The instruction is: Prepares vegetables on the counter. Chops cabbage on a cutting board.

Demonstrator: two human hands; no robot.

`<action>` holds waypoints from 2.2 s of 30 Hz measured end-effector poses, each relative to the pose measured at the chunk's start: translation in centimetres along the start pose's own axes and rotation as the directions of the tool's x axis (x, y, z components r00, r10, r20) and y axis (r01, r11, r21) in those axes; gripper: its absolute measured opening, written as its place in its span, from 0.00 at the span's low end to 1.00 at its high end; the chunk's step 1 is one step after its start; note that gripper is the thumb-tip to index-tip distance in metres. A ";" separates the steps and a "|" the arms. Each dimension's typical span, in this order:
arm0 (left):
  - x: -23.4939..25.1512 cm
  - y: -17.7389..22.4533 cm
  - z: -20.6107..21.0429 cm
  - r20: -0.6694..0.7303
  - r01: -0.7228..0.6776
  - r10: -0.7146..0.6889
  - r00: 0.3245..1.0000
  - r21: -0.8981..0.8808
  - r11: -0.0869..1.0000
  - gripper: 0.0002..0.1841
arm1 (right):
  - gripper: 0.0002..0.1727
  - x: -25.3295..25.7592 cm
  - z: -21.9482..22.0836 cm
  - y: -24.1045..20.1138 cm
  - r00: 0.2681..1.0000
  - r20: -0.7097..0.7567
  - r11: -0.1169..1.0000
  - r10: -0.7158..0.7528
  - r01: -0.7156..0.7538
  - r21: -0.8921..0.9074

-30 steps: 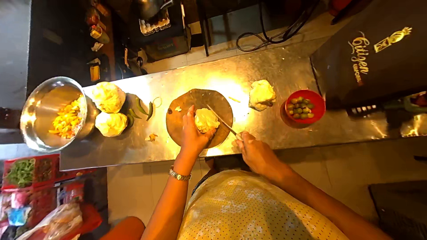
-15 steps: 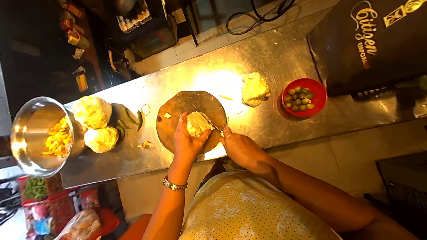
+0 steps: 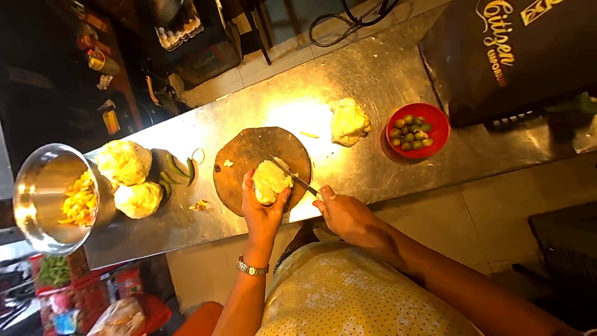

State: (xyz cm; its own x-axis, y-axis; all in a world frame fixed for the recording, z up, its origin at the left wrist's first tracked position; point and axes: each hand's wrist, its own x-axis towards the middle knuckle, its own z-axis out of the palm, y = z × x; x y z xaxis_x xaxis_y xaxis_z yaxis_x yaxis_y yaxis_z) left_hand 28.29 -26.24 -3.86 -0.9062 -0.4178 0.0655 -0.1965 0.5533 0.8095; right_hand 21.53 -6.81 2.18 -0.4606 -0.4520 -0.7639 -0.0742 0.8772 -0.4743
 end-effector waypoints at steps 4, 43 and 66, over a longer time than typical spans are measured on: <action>-0.2 0.0 0.2 -0.016 0.002 -0.002 1.000 0.019 1.000 0.48 | 0.28 -1.5 -0.2 -1.0 1.000 0.016 0.999 0.010 -0.010 -0.044; 0.2 0.3 -1.0 0.104 0.050 -0.053 0.993 0.033 0.998 0.46 | 0.25 -0.3 0.0 -2.9 0.999 0.025 0.995 0.022 -0.020 -0.098; 0.9 -1.1 -3.2 0.178 0.305 -0.266 0.948 -0.255 0.918 0.46 | 0.22 3.0 3.0 -3.6 0.994 -0.112 0.984 -0.010 -0.010 -0.180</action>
State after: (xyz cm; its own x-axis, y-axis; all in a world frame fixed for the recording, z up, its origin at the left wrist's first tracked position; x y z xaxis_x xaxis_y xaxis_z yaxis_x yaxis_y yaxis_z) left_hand 28.92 -29.53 -2.81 -0.8730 -0.4147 -0.2568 -0.3614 0.1965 0.9115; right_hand 23.03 -11.82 0.31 -0.5559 -0.4397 -0.7054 -0.2272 0.8967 -0.3799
